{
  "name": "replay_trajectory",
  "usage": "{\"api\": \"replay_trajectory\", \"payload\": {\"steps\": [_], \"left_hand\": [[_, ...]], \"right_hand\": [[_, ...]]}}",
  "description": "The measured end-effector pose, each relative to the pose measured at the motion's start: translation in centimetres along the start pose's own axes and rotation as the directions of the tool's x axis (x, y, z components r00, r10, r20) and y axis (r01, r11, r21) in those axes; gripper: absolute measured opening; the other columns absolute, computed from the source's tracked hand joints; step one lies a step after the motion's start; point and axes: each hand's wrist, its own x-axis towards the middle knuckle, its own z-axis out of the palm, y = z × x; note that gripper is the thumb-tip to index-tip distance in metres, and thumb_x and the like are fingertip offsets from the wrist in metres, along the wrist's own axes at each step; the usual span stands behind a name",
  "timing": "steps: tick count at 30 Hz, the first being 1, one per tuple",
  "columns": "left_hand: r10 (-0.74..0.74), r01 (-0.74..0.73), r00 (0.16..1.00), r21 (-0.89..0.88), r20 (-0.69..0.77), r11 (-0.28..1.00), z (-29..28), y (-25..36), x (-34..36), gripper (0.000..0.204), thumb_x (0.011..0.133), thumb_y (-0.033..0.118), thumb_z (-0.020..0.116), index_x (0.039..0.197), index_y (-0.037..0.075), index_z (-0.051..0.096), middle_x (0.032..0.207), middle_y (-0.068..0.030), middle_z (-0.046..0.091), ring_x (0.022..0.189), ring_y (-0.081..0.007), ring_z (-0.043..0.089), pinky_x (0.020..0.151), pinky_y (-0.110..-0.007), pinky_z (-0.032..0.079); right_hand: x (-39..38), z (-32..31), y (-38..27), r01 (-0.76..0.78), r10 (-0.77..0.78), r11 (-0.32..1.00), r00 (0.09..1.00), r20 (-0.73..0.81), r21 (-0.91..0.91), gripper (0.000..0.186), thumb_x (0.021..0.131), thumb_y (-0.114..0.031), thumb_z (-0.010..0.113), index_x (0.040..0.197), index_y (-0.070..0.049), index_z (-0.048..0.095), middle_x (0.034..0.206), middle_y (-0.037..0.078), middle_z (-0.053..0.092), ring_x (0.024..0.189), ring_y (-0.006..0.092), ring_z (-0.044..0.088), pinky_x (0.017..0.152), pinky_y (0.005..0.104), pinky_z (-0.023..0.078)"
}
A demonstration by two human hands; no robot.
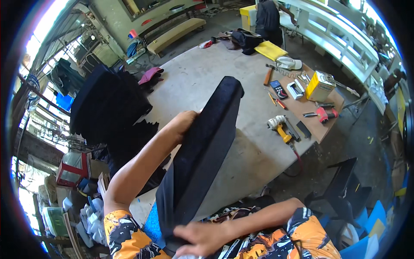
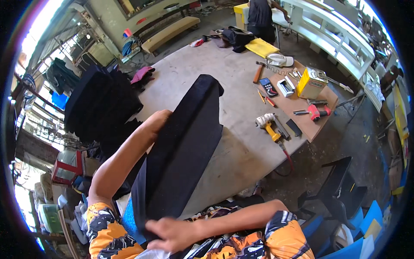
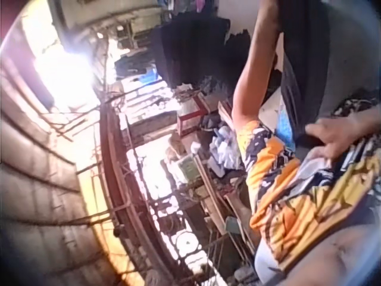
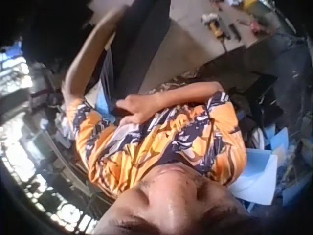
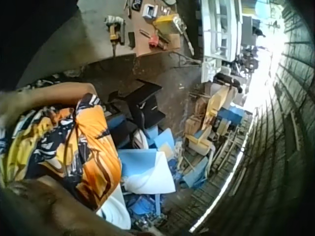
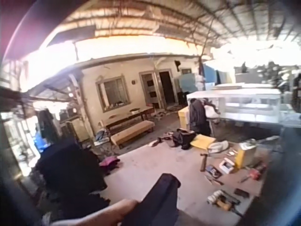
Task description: Upholstering a wooden seat base with foam padding and fabric using a staple gun and spray adhesive.
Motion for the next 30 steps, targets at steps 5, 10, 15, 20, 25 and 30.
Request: {"api": "replay_trajectory", "payload": {"steps": [5, 10, 15, 20, 25, 30], "left_hand": [[0.101, -0.100, 0.995, 0.161, -0.002, 0.982, -1.1, -1.3, 1.6, 0.030, 0.104, 0.022, 0.060, 0.095, -0.004, 0.071, 0.086, -0.0086, 0.071, 0.069, -0.0128, 0.064, 0.059, -0.028, 0.050], [0.299, -0.297, 0.954, -0.082, 0.004, 0.951, -0.5, -4.2, 2.9, 0.030, 0.103, 0.023, 0.061, 0.089, -0.002, 0.070, 0.080, -0.0061, 0.067, 0.066, -0.0108, 0.059, 0.057, -0.027, 0.047], [0.375, -0.371, 0.927, -0.169, -0.009, 0.913, 0.2, -5.8, 4.7, 0.031, 0.103, 0.024, 0.062, 0.085, -0.001, 0.069, 0.075, -0.0035, 0.064, 0.063, -0.0091, 0.055, 0.056, -0.026, 0.045], [0.421, -0.419, 0.907, -0.137, -0.015, 0.897, 1.2, -6.5, 6.2, 0.033, 0.104, 0.026, 0.062, 0.082, 0.002, 0.066, 0.070, 0.0003, 0.060, 0.058, -0.0073, 0.050, 0.053, -0.025, 0.041], [0.363, -0.369, 0.929, -0.128, -0.067, 0.921, 5.1, -7.3, 4.6, 0.035, 0.104, 0.028, 0.063, 0.080, 0.003, 0.065, 0.067, 0.0025, 0.057, 0.056, -0.0073, 0.047, 0.052, -0.026, 0.039], [0.383, -0.417, 0.903, -0.186, -0.194, 0.889, 11.9, -6.8, 1.3, 0.034, 0.103, 0.027, 0.063, 0.080, 0.003, 0.066, 0.065, 0.0018, 0.056, 0.054, -0.0099, 0.046, 0.052, -0.029, 0.039]], "right_hand": [[3.8, -0.6, -5.2, -0.044, 0.280, 0.910, 0.799, 0.532, -0.413, 0.057, 0.105, -0.061, 0.053, 0.121, -0.013, 0.078, 0.135, 0.020, 0.068, 0.123, 0.0398, 0.058, 0.108, 0.0476, 0.041], [-0.8, -5.9, -4.3, 0.162, -0.739, 0.486, 0.601, -0.305, -0.859, 0.035, 0.105, -0.029, 0.061, 0.118, 0.004, 0.063, 0.105, 0.020, 0.072, 0.090, 0.0328, 0.071, 0.082, 0.0417, 0.059], [-1.6, -10.2, 0.7, -0.102, -0.654, 0.337, 0.690, -0.310, -0.936, 0.059, 0.107, -0.039, 0.054, 0.149, 0.001, 0.053, 0.157, 0.026, 0.046, 0.151, 0.0416, 0.037, 0.124, 0.0590, 0.030], [-0.6, -18.8, 5.9, -0.256, -0.816, 0.384, 0.355, -0.456, -0.887, 0.060, 0.112, -0.044, 0.042, 0.157, -0.005, 0.046, 0.164, 0.020, 0.039, 0.153, 0.0381, 0.035, 0.127, 0.0531, 0.022], [-1.7, -20.1, 13.6, 0.312, -0.217, 0.936, 0.143, -0.966, -0.164, 0.063, 0.113, -0.048, 0.035, 0.160, -0.006, 0.040, 0.164, 0.017, 0.038, 0.150, 0.0341, 0.039, 0.124, 0.0459, 0.027], [-5.0, -18.8, 18.4, 0.441, 0.151, 0.830, 0.410, -0.899, 0.341, 0.059, 0.113, -0.045, 0.036, 0.157, -0.007, 0.044, 0.160, 0.015, 0.045, 0.146, 0.0314, 0.044, 0.121, 0.0438, 0.032]]}}
